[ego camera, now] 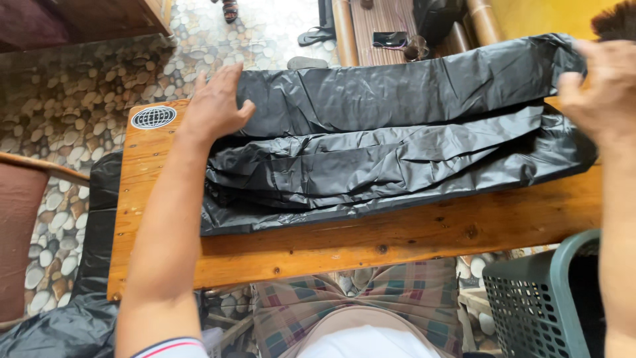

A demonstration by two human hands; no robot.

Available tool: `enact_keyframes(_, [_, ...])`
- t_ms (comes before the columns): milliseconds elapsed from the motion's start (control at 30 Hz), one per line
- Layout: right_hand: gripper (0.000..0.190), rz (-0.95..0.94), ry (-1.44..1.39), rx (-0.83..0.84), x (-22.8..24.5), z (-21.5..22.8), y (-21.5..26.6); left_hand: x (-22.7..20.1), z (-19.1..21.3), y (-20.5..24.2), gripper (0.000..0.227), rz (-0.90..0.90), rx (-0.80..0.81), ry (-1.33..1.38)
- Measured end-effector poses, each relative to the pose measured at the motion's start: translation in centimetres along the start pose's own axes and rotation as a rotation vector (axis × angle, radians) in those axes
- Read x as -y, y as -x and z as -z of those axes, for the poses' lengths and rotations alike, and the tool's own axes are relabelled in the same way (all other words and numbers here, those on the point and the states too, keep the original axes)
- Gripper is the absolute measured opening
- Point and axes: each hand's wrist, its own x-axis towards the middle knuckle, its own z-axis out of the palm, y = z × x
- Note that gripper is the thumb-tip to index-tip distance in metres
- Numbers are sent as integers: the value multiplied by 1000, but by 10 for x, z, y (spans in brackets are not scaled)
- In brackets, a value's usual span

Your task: The person takes soft textile items from bags and a crate, brushes them with a duster, folds them, and places them into black plastic sleeves for packaging.

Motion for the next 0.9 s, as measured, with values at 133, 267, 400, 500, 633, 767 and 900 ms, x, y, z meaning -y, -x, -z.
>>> enact_keyframes(133, [78, 0, -144, 433, 70, -16, -77, 11, -17, -33, 77, 36, 21, 7])
enact_keyframes(267, [80, -201, -287, 647, 84, -41, -106, 17, -24, -48, 70, -42, -88, -66])
enact_keyframes(400, [80, -176, -184, 758, 80, -56, -117, 23, -32, -59, 72, 14, -44, -50])
enact_keyframes(500, [79, -100, -94, 725, 73, -58, -123, 26, -32, -62, 48, -123, -242, -80])
enact_keyframes(633, [57, 38, 134, 681, 60, -53, -124, 28, -18, -57, 16, -279, -439, -173])
enact_keyframes(767, [54, 138, 218, 503, 35, -49, -97, 21, 12, -27, 15, -392, -506, -239])
enact_keyframes(900, [39, 192, 75, 267, 15, -52, -60, 0, 40, 7, 8, -401, -482, -247])
